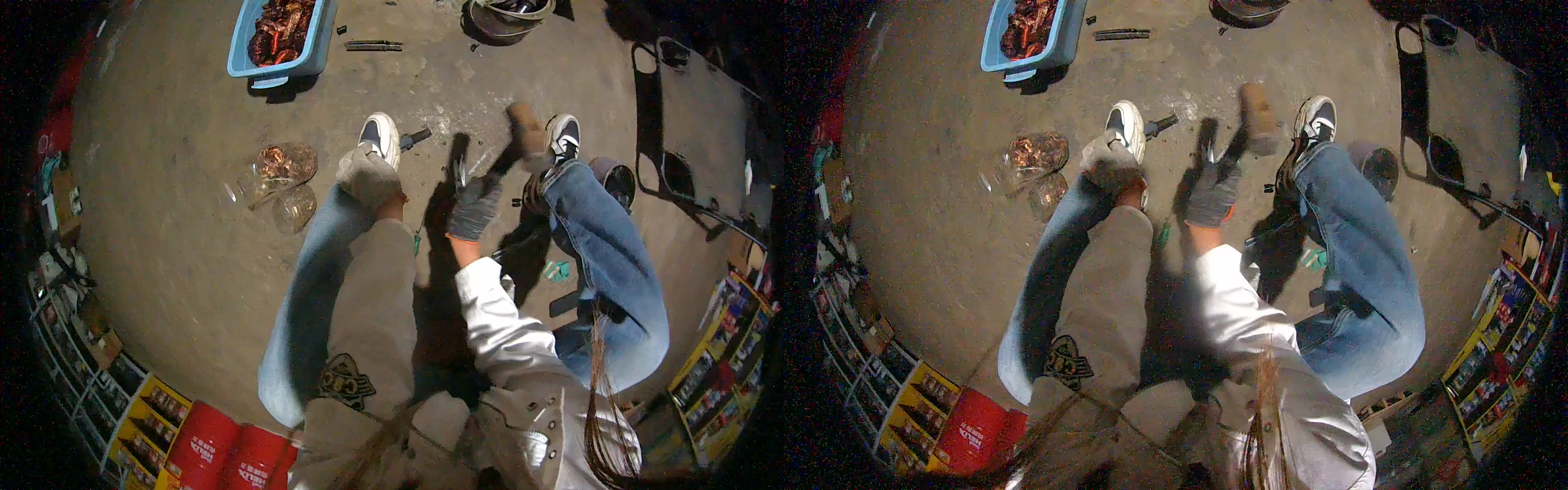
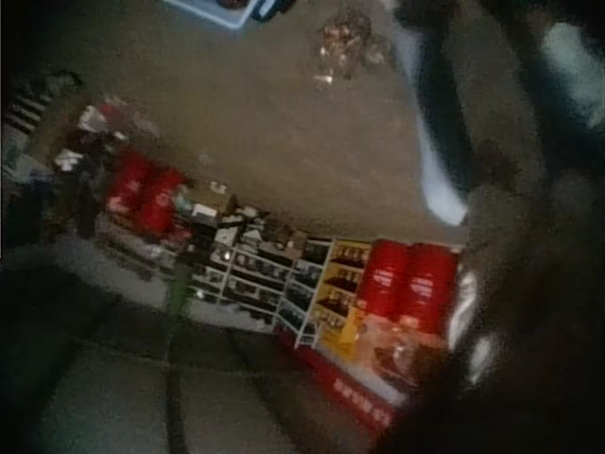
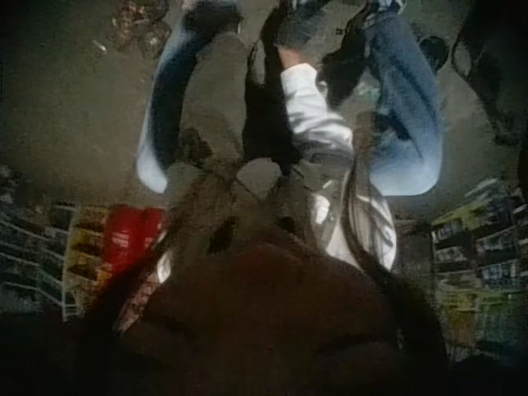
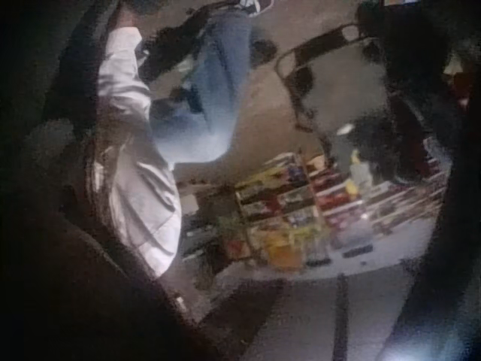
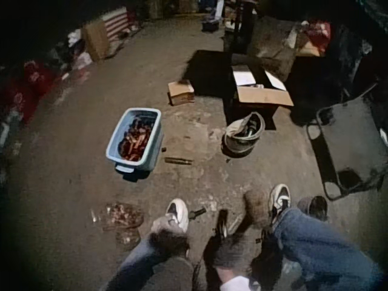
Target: The person sits on the floor and uses a screwdriver and pliers to manipulate a small mechanical component. They repeatedly adjust the part, insert the screwdriver, and use pliers to grip and turn sections of the object.
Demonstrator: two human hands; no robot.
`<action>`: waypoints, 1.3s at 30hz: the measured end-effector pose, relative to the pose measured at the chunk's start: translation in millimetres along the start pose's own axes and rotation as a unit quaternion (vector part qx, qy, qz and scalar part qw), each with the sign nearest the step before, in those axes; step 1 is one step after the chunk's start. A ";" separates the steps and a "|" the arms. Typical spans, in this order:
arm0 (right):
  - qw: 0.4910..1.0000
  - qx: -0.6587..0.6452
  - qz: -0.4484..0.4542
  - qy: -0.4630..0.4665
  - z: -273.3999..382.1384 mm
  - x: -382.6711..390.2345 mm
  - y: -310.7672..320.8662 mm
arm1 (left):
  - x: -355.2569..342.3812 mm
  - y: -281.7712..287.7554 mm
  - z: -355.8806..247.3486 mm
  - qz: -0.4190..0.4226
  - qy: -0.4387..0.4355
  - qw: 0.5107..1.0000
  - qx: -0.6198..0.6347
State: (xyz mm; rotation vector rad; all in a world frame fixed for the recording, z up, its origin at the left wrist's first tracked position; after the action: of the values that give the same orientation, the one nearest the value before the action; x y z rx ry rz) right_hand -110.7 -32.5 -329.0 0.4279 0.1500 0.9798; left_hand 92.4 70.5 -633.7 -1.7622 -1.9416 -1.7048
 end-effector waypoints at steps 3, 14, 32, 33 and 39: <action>0.909 0.333 0.251 0.008 -25.8 15.4 -22.7 | -4.5 1.6 -7.0 -0.003 -0.007 1.000 0.000; 0.894 0.312 0.027 0.320 -15.9 2.7 9.5 | -6.0 -19.5 15.8 0.010 -0.008 1.000 0.009; 0.977 0.102 0.095 -0.161 -13.5 8.1 19.8 | -9.4 -30.8 23.1 0.015 -0.006 1.000 0.007; 0.986 0.057 0.090 -0.132 -11.0 4.2 19.2 | -9.4 -34.5 22.7 0.017 -0.004 1.000 0.007; 0.882 0.369 0.210 0.205 -27.2 18.7 -14.8 | -41.5 -55.8 52.0 0.019 -0.011 1.000 -0.002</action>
State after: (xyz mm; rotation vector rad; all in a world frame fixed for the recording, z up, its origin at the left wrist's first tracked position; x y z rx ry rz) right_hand -97.4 -16.4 -358.5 0.9762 0.8648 1.4248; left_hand 99.6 90.2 -718.0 -1.8141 -1.9025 -1.6868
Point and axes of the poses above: each hand's wrist, its own x-axis away from the middle knuckle, its own y-axis out of the back of the hand, z = x × y, the point moved 3 cm from there along -x, towards the middle knuckle, and after that the axes turned 1 degree about y, right-handed, at the moved point
